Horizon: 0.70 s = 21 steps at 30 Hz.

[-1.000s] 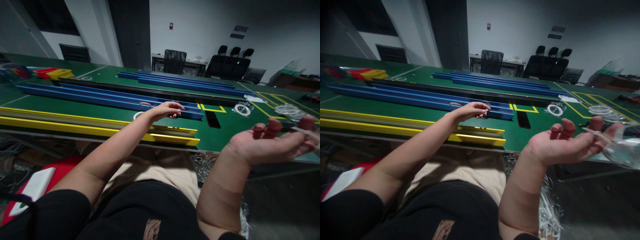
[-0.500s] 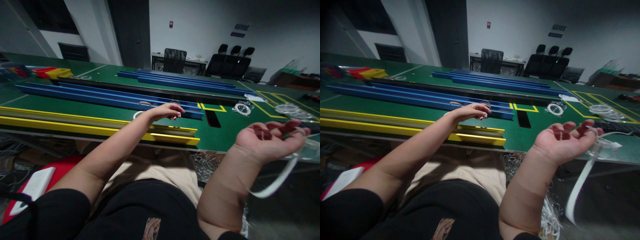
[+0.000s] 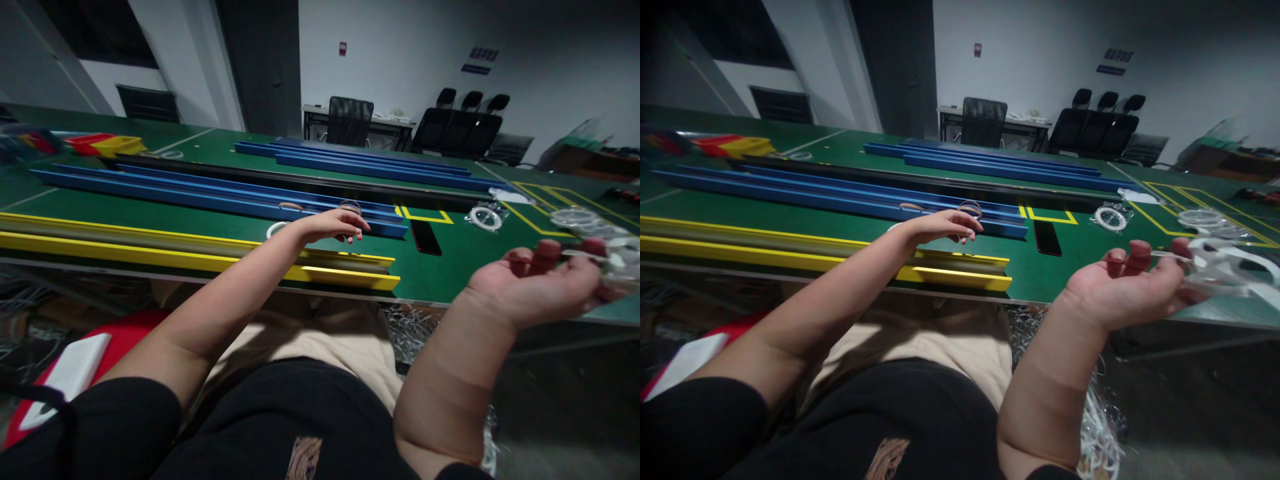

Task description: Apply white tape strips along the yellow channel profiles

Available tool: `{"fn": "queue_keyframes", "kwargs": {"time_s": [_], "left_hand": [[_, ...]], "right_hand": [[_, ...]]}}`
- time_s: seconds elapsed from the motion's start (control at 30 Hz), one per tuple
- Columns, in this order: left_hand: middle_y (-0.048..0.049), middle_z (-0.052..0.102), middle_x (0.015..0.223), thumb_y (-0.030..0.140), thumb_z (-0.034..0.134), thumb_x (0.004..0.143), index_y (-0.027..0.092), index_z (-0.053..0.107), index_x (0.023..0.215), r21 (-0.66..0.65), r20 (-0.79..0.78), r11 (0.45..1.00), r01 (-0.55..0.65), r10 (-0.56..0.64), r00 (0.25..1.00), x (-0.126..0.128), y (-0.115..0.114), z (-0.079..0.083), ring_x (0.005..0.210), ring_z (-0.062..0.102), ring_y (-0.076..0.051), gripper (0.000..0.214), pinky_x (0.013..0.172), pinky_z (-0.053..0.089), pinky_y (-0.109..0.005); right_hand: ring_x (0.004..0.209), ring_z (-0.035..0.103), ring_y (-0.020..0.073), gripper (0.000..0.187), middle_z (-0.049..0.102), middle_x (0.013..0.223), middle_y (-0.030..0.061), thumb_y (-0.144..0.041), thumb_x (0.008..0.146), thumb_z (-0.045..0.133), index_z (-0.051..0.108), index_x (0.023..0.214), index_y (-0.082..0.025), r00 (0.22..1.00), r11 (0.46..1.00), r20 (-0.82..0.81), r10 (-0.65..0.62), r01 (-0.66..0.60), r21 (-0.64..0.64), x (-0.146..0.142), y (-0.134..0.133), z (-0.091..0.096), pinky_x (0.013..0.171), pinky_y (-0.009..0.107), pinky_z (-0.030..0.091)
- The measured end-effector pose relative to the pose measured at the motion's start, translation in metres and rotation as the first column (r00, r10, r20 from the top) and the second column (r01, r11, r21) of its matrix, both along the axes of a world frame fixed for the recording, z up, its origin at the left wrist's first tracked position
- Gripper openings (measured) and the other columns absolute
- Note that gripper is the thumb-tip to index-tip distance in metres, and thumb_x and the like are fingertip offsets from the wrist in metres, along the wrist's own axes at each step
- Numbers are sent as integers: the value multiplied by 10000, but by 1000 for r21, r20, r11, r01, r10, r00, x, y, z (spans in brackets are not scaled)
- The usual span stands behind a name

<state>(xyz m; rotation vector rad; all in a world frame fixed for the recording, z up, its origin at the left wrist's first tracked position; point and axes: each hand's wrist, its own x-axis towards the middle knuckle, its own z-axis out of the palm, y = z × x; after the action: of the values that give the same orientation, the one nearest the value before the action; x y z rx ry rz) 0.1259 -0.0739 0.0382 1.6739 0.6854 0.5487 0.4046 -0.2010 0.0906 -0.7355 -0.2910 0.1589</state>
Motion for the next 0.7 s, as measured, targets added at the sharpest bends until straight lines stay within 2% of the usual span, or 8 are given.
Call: {"fn": "queue_keyframes", "kwargs": {"time_s": [0.1,0.13,0.2,0.3,0.4,0.5,0.57,0.7], "left_hand": [[-58,735,982,382,806,754,214,734,1158,-3,4,1000,-3,3,1000,0,-1,1,771,650,-115,443,663,440,-243],[-58,734,980,381,805,758,214,733,1160,-5,3,1000,-1,1,1000,0,-1,1,772,649,-114,442,665,440,-242],[-57,734,978,379,806,760,212,733,1161,-10,1,1000,7,-7,1000,1,-2,2,776,651,-114,440,673,444,-244],[-61,737,972,381,817,743,208,739,1150,-9,-2,1000,5,-5,1000,1,-2,2,775,655,-121,449,674,446,-252],[-63,739,973,388,818,733,208,738,1156,4,-10,1000,-1,1,1000,0,-1,0,774,658,-128,466,666,441,-256],[-59,736,982,398,804,749,214,730,1170,12,-21,1000,7,-6,1000,-1,0,-1,783,657,-126,466,671,438,-254],[-56,732,992,403,789,769,216,721,1185,16,-32,1000,18,-17,999,-1,1,-2,791,654,-120,461,679,437,-249],[-66,724,1009,406,777,778,207,711,1205,26,-43,999,26,-25,999,-1,2,-3,811,657,-129,476,687,443,-252]], "right_hand": [[712,610,102,247,655,1081,4,-204,843,443,642,948,-307,999,972,-42,-18,27,234,0,0,-2,407,229,352],[691,598,105,193,649,1072,12,-272,874,454,644,897,-295,999,965,-36,23,-12,261,1,0,-3,392,231,332],[682,580,108,231,639,1083,21,-407,898,481,623,781,-268,995,956,-44,84,-68,285,5,2,-5,375,225,296],[706,572,103,231,634,1051,13,-402,883,542,588,714,-252,988,942,-89,122,-87,323,10,5,-7,383,202,305],[788,604,117,154,622,996,22,-361,862,590,625,755,-255,994,944,-67,82,-56,325,11,5,-7,414,219,373],[877,642,146,91,609,960,28,-302,827,597,598,753,-250,999,968,-34,26,-17,248,9,4,-5,456,256,424],[885,652,142,59,604,972,19,-267,814,588,563,763,-251,998,976,-56,7,5,216,8,4,-4,449,238,410],[824,636,104,59,572,963,-8,-224,794,573,520,796,-251,994,971,-109,-1,27,236,10,6,-4,429,162,343]]}}
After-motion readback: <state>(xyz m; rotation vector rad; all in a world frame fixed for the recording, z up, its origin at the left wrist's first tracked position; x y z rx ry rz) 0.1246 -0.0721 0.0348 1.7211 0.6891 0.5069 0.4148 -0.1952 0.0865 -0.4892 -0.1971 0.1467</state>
